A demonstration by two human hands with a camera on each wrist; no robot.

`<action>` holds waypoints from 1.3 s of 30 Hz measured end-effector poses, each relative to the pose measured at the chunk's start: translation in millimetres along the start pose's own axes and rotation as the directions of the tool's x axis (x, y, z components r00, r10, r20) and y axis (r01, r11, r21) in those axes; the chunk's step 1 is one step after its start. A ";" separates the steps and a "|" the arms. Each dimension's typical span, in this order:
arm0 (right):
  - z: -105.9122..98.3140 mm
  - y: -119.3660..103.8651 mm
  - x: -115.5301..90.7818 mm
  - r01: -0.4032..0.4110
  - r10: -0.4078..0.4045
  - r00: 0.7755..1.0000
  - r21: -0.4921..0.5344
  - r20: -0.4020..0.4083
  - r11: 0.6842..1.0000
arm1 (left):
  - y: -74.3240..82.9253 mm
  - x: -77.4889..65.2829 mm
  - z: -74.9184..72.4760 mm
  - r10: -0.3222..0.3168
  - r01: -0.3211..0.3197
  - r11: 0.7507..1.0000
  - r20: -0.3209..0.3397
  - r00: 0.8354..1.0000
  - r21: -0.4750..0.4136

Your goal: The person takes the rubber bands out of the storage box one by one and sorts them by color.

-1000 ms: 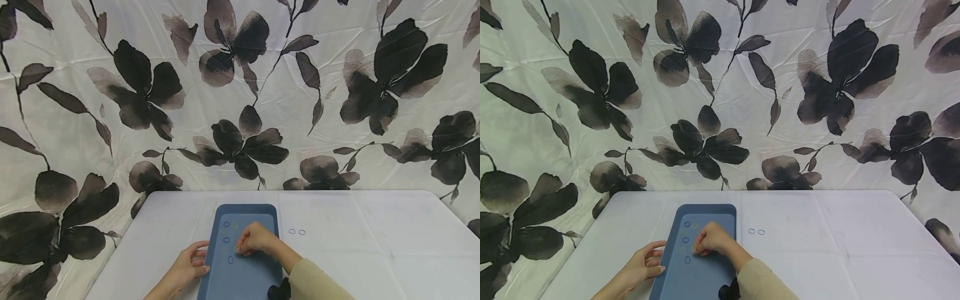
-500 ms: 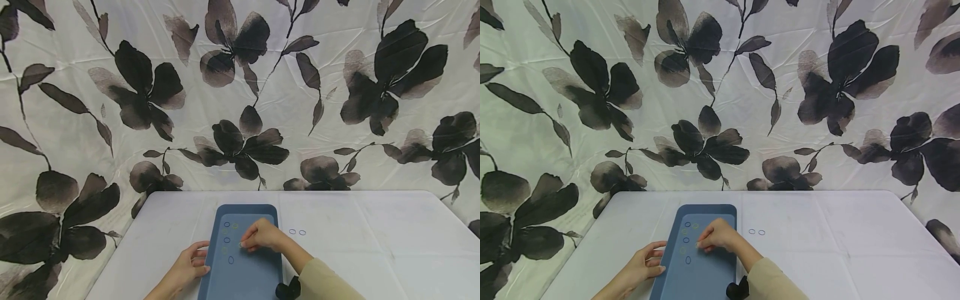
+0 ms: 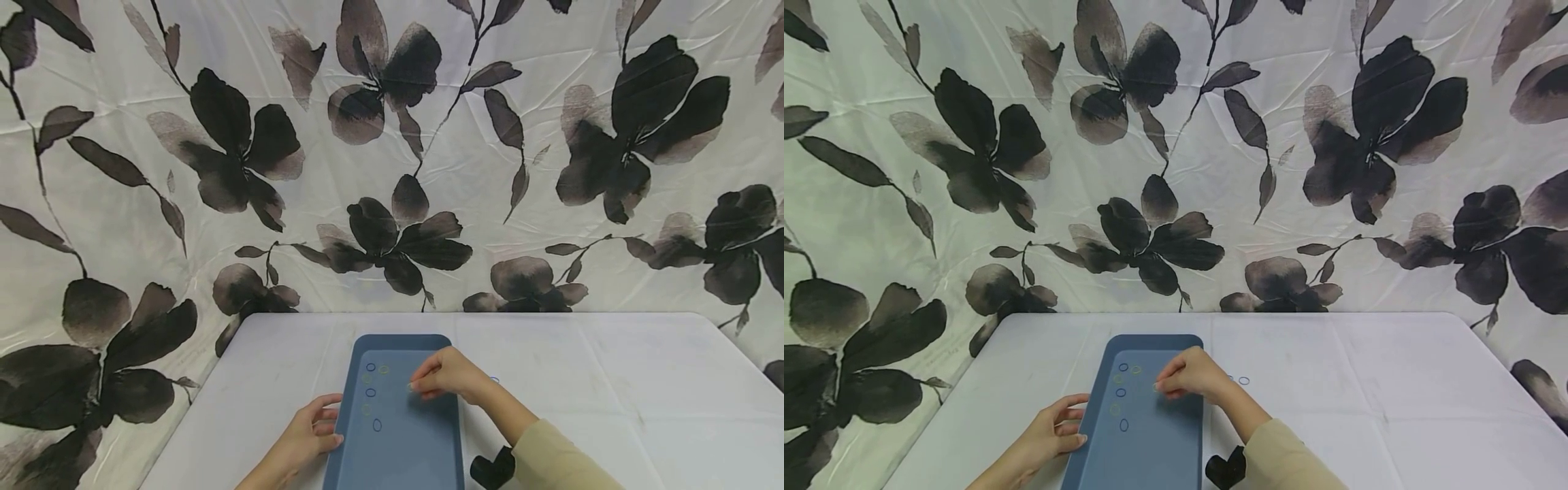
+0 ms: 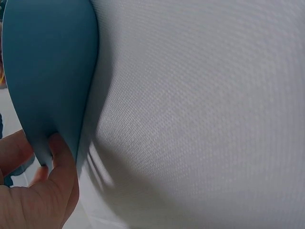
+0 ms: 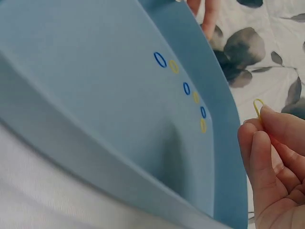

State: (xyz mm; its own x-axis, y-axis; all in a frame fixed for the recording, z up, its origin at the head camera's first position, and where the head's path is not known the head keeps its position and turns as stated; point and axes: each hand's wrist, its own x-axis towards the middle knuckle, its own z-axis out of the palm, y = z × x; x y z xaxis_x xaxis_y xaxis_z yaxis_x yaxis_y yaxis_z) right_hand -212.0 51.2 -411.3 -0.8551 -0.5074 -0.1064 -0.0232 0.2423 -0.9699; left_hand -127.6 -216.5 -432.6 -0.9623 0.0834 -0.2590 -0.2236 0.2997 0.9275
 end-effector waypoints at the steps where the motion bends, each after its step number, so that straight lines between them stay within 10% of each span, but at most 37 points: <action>1: -1.6 -0.4 -1.2 -0.002 0.002 1.000 0.001 0.001 1.000 | 0.0 0.0 0.1 -0.005 0.005 1.000 -0.002 1.000 0.004; 39: -61.7 35.6 -48.1 -0.098 0.095 0.990 -0.024 -0.104 0.995 | -0.3 1.5 0.3 -0.008 0.008 1.000 -0.014 1.000 0.015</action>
State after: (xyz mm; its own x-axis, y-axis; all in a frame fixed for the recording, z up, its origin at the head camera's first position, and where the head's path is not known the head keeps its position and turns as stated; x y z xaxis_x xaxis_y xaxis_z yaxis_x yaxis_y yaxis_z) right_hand -203.7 135.3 -427.2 -0.9028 -0.3931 -0.1745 0.0480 0.3110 -0.9492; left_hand -128.9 -216.1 -433.4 -0.9625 0.0676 -0.2627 -0.2292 0.3150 0.9210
